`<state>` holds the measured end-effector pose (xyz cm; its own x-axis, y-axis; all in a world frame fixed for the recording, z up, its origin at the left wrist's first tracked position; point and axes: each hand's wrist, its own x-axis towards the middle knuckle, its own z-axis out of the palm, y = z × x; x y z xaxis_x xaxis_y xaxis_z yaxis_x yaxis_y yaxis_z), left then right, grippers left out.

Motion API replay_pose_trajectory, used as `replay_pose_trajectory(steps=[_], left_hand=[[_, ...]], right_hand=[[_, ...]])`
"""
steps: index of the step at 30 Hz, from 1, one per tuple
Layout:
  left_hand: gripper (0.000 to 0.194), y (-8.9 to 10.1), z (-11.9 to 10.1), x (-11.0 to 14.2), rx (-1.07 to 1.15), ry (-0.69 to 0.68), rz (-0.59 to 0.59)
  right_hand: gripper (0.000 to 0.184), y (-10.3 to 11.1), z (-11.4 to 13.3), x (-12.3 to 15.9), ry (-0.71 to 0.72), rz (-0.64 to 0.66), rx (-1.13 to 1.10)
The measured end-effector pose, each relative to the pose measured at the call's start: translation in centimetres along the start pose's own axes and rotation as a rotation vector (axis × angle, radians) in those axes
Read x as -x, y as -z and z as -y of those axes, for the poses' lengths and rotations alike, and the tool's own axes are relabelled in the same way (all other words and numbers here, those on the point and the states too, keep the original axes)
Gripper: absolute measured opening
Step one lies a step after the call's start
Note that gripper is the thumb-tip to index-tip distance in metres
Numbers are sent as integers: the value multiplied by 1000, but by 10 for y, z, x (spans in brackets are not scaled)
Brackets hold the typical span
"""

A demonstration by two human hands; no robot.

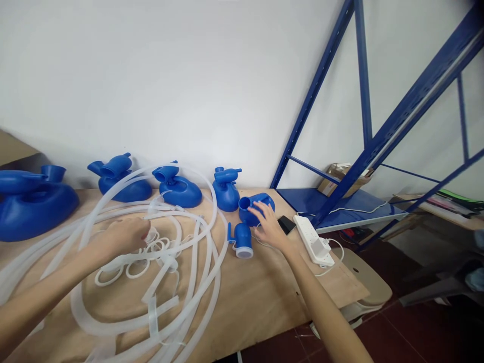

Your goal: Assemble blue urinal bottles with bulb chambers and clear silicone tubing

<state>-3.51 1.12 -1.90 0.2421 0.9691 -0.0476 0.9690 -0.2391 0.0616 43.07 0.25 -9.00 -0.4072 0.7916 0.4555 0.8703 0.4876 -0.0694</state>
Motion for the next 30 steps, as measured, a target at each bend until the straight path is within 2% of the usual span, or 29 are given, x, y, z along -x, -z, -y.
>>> replay_pose_trajectory(steps=[2,4,6,9,10,11,13,15,17,19,21,23,25,27,30], left_hand=[[4,-8,6,10,-51,-16,9],[13,-13,-10,15,-64,-80,13],[24,-15,-43,20,-20,-186,10],[34,-20,-100,24,139,-440,6],[39,-24,-116,24,155,-483,-13],[44,-29,-128,21,177,-509,-29],[56,-42,-143,13,242,-523,-48],[60,-53,-145,2,311,-502,-50],[59,-60,-142,-7,362,-482,-45],[62,-59,-138,-12,408,-492,-46],[65,-51,-135,-11,460,-497,-67],[62,-39,-133,-7,531,-485,-161],[61,-26,-130,-3,587,-461,-322],[61,-11,-124,0,603,-443,-470],[60,13,-112,4,605,-397,-582]], right_hand=[[79,5,12,19,115,129,12],[79,7,22,27,190,237,16],[71,7,30,25,232,271,7],[40,5,42,10,266,229,-43],[32,3,46,4,266,219,-70],[30,2,50,-2,259,223,-100],[38,-1,57,-10,224,271,-140],[60,-4,63,-14,177,330,-121],[71,-4,69,-16,136,340,-58],[69,-2,78,-18,116,270,-11],[65,5,92,-23,111,117,-12],[60,15,111,-31,124,-70,-53],[54,27,130,-45,162,-215,-114],[49,39,146,-62,205,-294,-172],[49,55,162,-90,240,-317,-225]])
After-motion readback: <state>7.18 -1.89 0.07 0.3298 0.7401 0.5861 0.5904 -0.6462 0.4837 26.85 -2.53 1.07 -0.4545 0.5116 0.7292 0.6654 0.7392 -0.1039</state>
